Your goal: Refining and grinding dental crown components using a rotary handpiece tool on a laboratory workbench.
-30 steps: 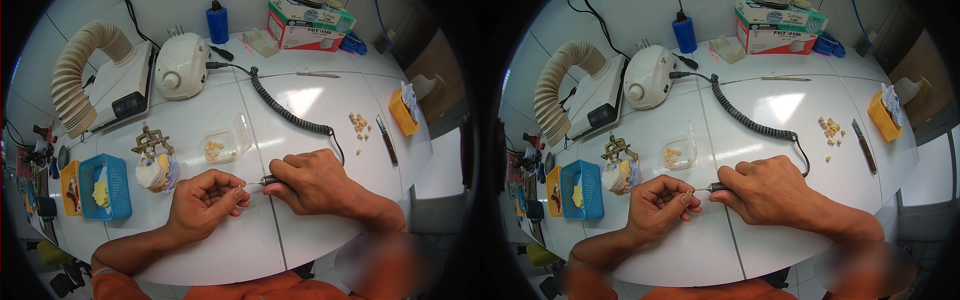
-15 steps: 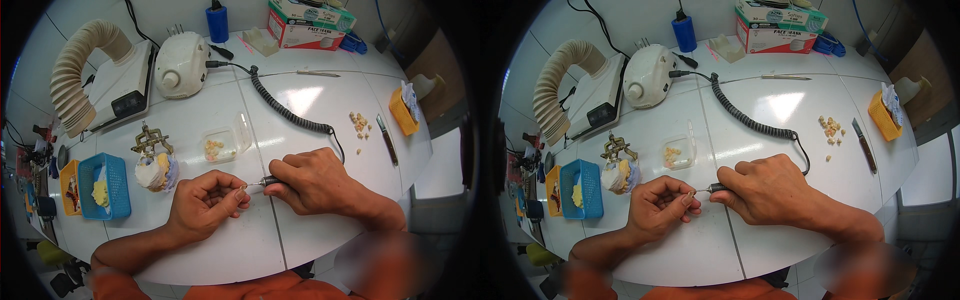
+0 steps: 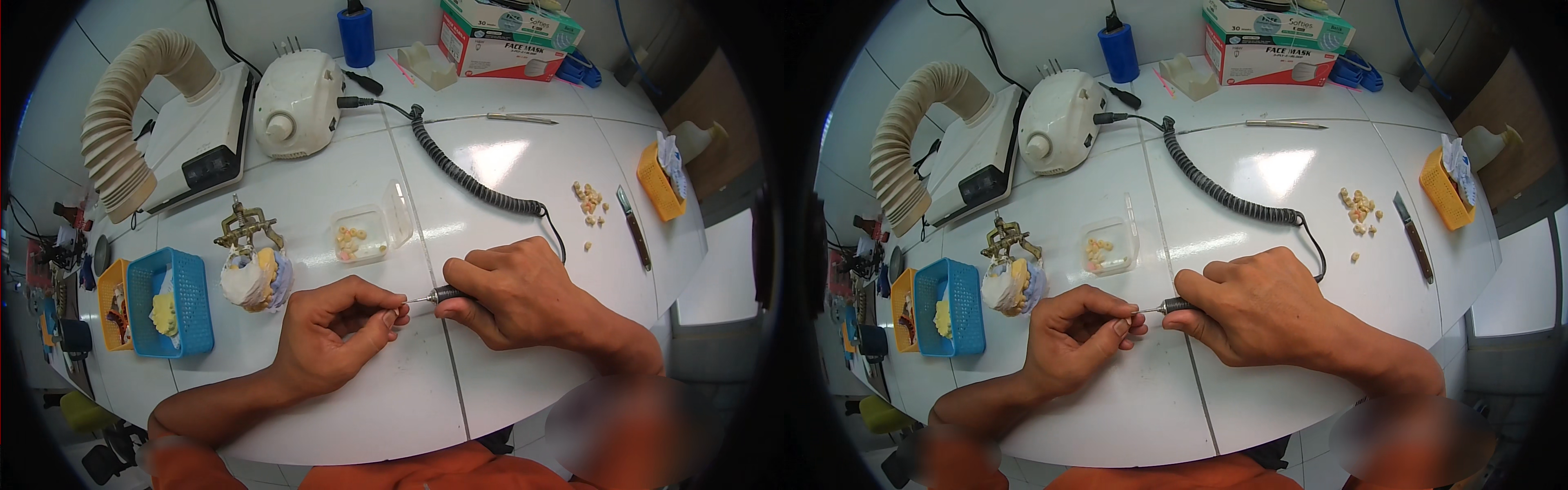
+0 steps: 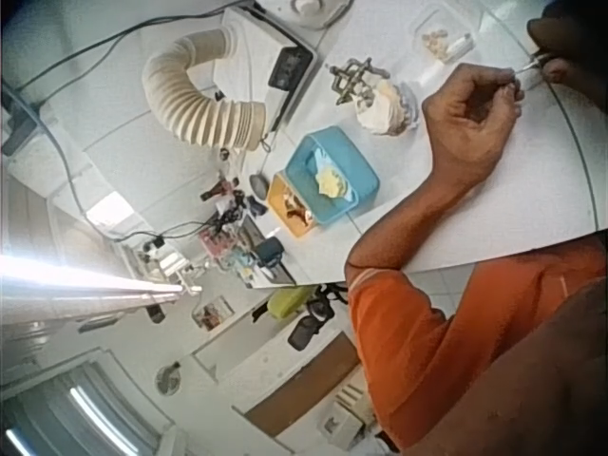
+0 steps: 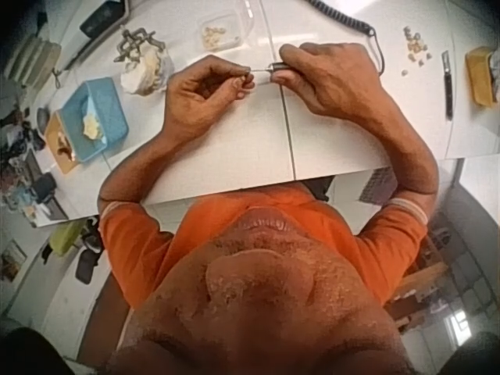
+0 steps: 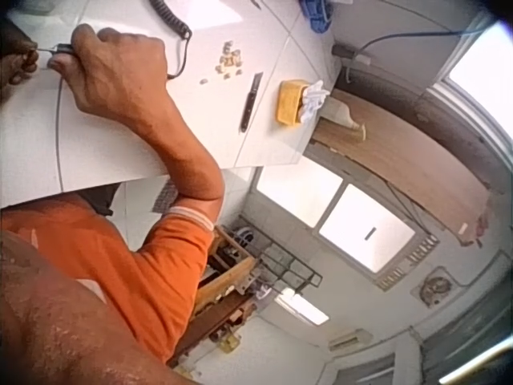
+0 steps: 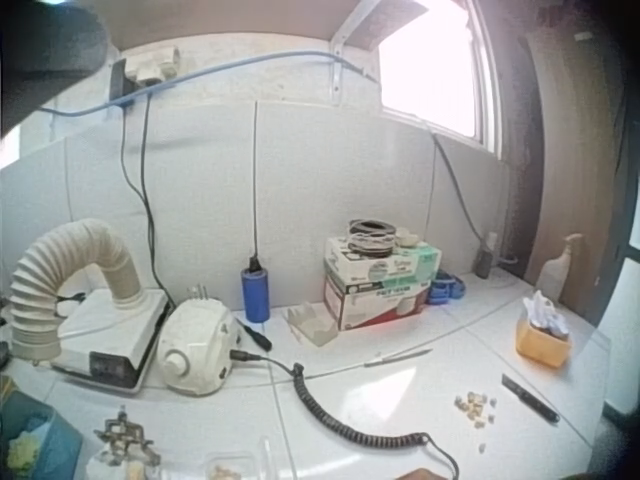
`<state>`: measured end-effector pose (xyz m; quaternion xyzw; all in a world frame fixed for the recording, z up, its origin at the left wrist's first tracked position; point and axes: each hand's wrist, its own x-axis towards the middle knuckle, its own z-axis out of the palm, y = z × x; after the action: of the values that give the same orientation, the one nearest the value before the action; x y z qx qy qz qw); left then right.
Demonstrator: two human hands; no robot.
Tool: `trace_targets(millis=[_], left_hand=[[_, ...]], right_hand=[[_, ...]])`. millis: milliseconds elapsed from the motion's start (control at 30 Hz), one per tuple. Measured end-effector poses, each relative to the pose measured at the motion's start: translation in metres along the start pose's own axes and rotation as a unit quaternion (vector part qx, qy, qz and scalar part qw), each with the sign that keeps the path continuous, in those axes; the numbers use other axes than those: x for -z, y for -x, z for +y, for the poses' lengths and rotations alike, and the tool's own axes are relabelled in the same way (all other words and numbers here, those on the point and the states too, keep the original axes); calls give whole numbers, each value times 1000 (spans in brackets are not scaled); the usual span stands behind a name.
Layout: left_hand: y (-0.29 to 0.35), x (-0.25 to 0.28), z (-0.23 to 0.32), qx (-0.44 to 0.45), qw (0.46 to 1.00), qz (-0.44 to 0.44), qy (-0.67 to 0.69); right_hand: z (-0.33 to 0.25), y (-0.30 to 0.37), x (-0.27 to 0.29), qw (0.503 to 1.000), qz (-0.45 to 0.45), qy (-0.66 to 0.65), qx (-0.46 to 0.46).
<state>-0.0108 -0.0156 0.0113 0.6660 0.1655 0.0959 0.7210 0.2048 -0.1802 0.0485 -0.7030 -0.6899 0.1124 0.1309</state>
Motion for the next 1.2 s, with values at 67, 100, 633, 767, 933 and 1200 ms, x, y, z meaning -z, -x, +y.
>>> trace_targets(millis=[67,100,633,767,933,1200], left_hand=[[0,0,0,-12,1000,-3,-3],[0,0,2,2,1000,-2,-9],[0,-2,3,30,999,15,23],[-1,-2,1,30,999,14,24],[-1,-3,1,29,999,20,-26],[-1,-3,0,8,997,21,-71]], right_hand=[[1,0,1,1000,12,9,-1],[2,0,1,1000,11,9,-1],[8,-1,1,999,10,-32,-1],[7,0,0,1000,7,-10,10],[4,0,1,1000,-1,7,11],[3,-1,2,999,-9,52,4]])
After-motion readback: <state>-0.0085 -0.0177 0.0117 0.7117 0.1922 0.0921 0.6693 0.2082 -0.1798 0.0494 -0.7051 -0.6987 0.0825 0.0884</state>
